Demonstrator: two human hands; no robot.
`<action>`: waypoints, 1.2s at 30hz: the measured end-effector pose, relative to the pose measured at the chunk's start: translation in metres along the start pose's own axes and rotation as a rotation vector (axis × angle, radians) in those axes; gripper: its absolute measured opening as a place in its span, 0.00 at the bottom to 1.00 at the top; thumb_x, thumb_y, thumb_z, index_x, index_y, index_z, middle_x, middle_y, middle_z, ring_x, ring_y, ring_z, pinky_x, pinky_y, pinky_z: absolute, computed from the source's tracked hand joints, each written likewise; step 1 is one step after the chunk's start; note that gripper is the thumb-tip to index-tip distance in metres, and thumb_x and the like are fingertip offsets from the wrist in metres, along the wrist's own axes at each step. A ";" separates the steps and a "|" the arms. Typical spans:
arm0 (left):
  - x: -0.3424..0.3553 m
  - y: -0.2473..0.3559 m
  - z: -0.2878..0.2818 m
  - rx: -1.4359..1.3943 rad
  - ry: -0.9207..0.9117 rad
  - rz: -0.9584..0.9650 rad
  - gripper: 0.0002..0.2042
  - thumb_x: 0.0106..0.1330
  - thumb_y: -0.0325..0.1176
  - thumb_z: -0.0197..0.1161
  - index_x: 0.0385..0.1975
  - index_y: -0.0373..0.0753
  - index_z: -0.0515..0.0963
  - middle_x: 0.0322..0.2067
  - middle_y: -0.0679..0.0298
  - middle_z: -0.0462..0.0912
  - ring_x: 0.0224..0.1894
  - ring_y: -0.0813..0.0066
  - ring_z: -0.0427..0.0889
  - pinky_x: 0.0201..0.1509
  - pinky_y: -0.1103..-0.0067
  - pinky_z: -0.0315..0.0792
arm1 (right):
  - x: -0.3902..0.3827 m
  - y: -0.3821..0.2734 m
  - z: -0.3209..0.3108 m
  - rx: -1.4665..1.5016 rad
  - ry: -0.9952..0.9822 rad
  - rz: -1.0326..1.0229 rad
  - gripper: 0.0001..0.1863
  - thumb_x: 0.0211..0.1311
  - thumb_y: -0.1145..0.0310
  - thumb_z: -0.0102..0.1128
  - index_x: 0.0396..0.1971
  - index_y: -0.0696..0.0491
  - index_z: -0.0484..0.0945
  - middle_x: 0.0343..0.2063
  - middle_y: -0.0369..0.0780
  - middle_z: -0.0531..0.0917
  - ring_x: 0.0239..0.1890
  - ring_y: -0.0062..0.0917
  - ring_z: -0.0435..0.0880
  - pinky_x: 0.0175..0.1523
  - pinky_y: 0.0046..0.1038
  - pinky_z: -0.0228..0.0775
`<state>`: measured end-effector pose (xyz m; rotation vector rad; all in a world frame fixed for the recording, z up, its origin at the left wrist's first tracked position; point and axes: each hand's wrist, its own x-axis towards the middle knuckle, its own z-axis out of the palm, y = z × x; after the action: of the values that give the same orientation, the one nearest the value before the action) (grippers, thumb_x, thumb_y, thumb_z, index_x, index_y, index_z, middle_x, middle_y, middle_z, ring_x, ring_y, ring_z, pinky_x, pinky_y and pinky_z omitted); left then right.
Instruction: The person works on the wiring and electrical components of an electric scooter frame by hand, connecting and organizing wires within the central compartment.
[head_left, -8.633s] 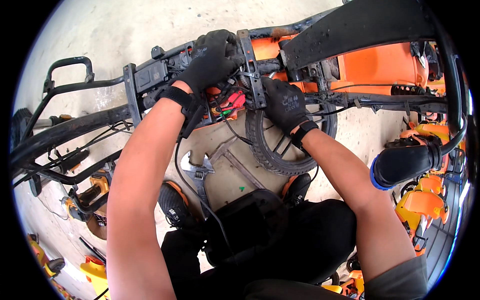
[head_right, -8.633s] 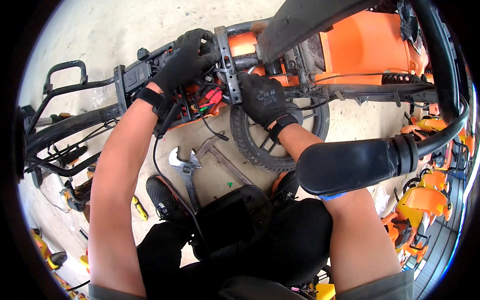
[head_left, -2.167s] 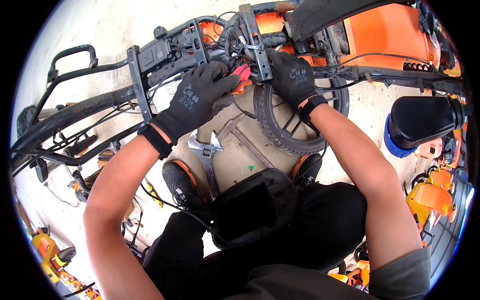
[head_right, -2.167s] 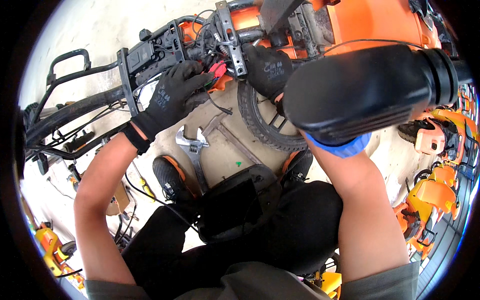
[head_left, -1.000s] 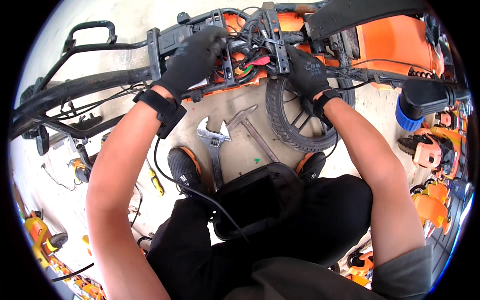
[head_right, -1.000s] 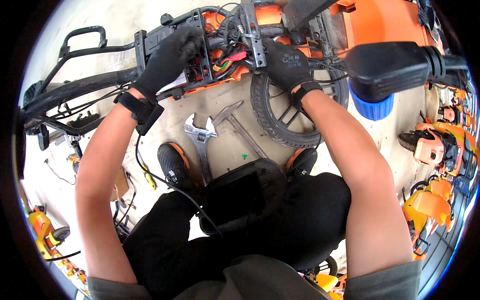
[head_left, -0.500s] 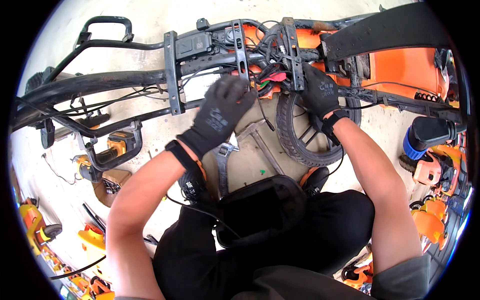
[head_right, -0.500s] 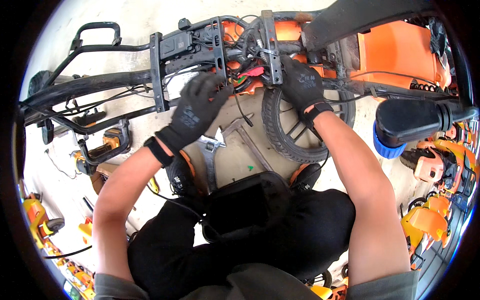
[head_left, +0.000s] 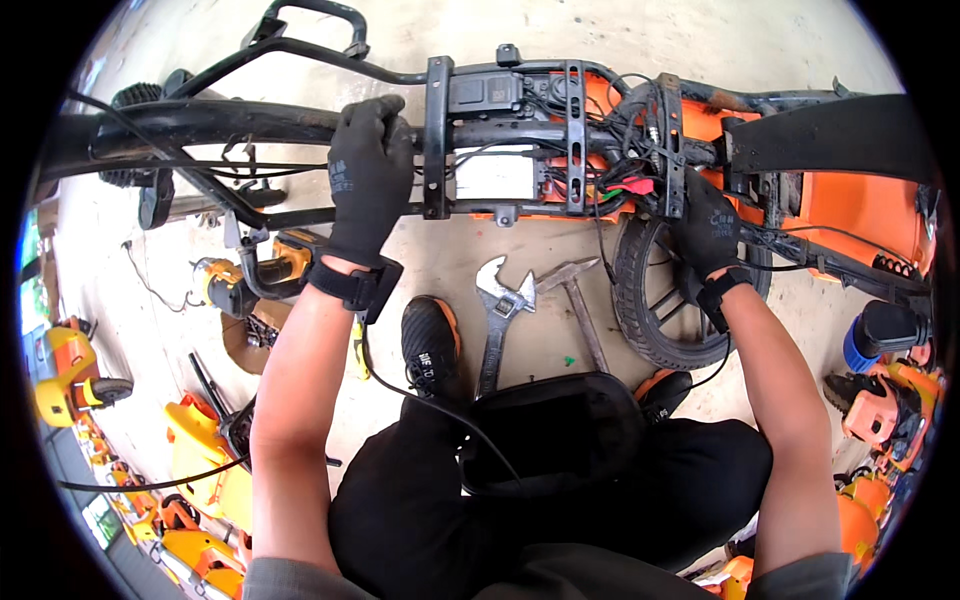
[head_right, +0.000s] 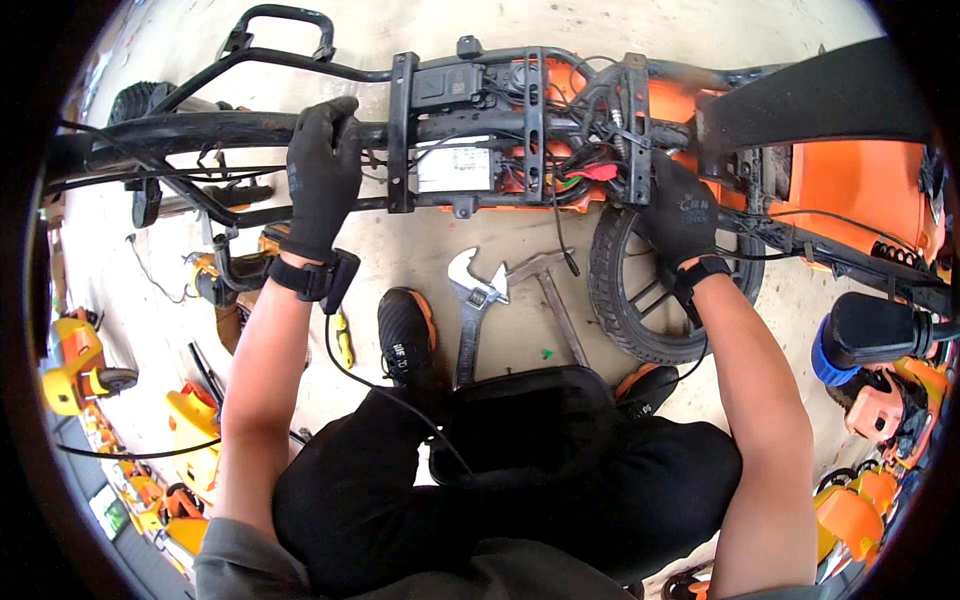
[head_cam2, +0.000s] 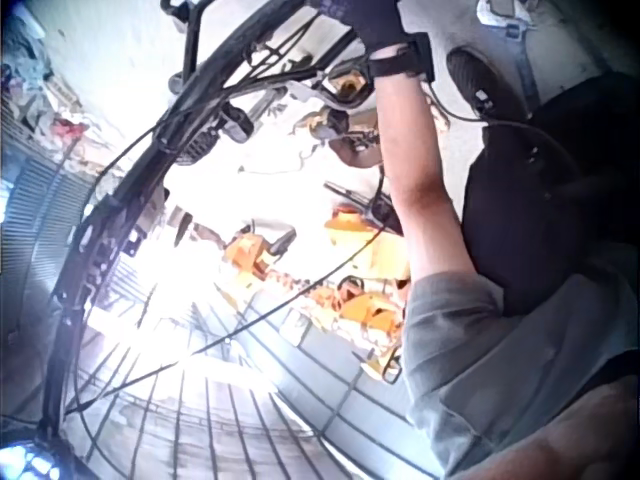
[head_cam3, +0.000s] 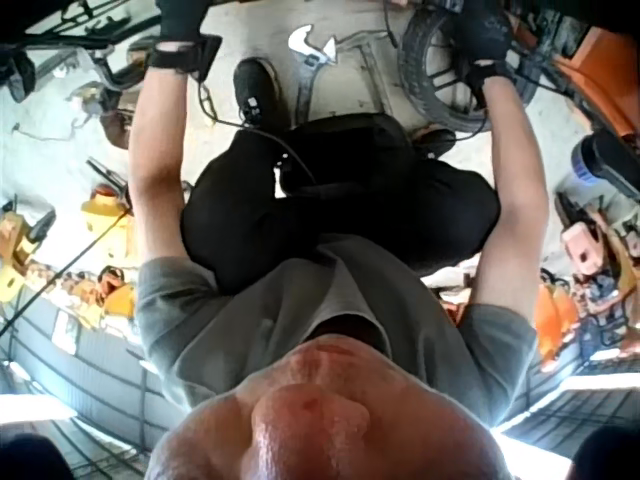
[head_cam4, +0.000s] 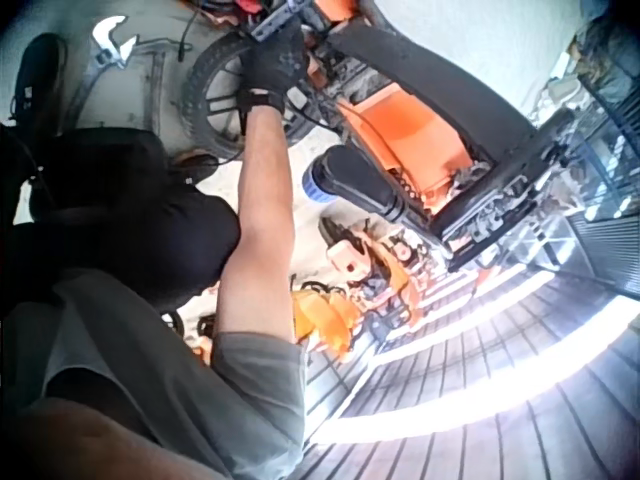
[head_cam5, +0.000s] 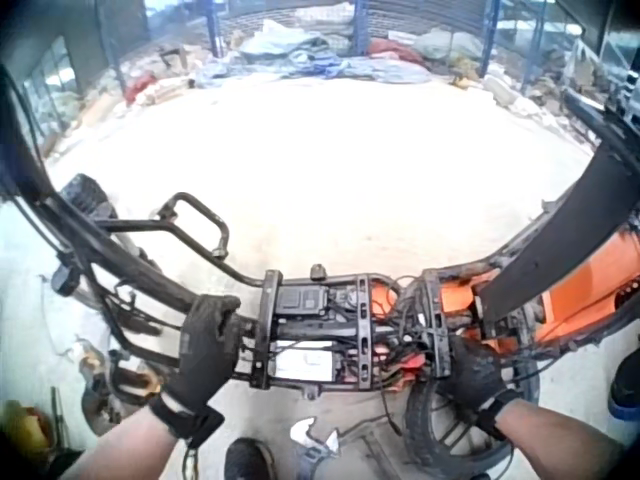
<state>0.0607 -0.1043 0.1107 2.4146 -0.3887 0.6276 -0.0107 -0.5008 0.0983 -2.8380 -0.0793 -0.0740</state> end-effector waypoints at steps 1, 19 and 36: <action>-0.006 -0.003 -0.005 -0.044 -0.078 -0.057 0.09 0.63 0.23 0.62 0.43 0.35 0.78 0.38 0.52 0.80 0.39 0.51 0.81 0.43 0.62 0.76 | 0.001 0.002 0.003 0.006 0.016 -0.032 0.22 0.55 0.55 0.72 0.47 0.49 0.81 0.35 0.45 0.86 0.41 0.42 0.85 0.46 0.42 0.76; -0.064 0.038 0.048 0.167 -0.397 -0.145 0.17 0.60 0.27 0.61 0.49 0.36 0.70 0.48 0.49 0.77 0.43 0.47 0.85 0.40 0.59 0.79 | -0.002 -0.003 0.003 -0.109 -0.035 0.014 0.23 0.62 0.53 0.67 0.51 0.52 0.79 0.41 0.49 0.85 0.45 0.46 0.85 0.48 0.43 0.77; -0.041 0.089 0.032 -0.664 -0.506 -0.372 0.13 0.71 0.36 0.61 0.29 0.33 0.71 0.22 0.54 0.76 0.26 0.62 0.78 0.33 0.66 0.72 | -0.003 0.017 0.012 -0.087 -0.100 0.055 0.31 0.54 0.61 0.71 0.58 0.54 0.76 0.46 0.50 0.84 0.50 0.46 0.84 0.53 0.43 0.76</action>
<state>0.0001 -0.1875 0.1098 1.8881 -0.2772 -0.2613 -0.0122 -0.5139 0.0819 -2.9276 -0.0201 0.0782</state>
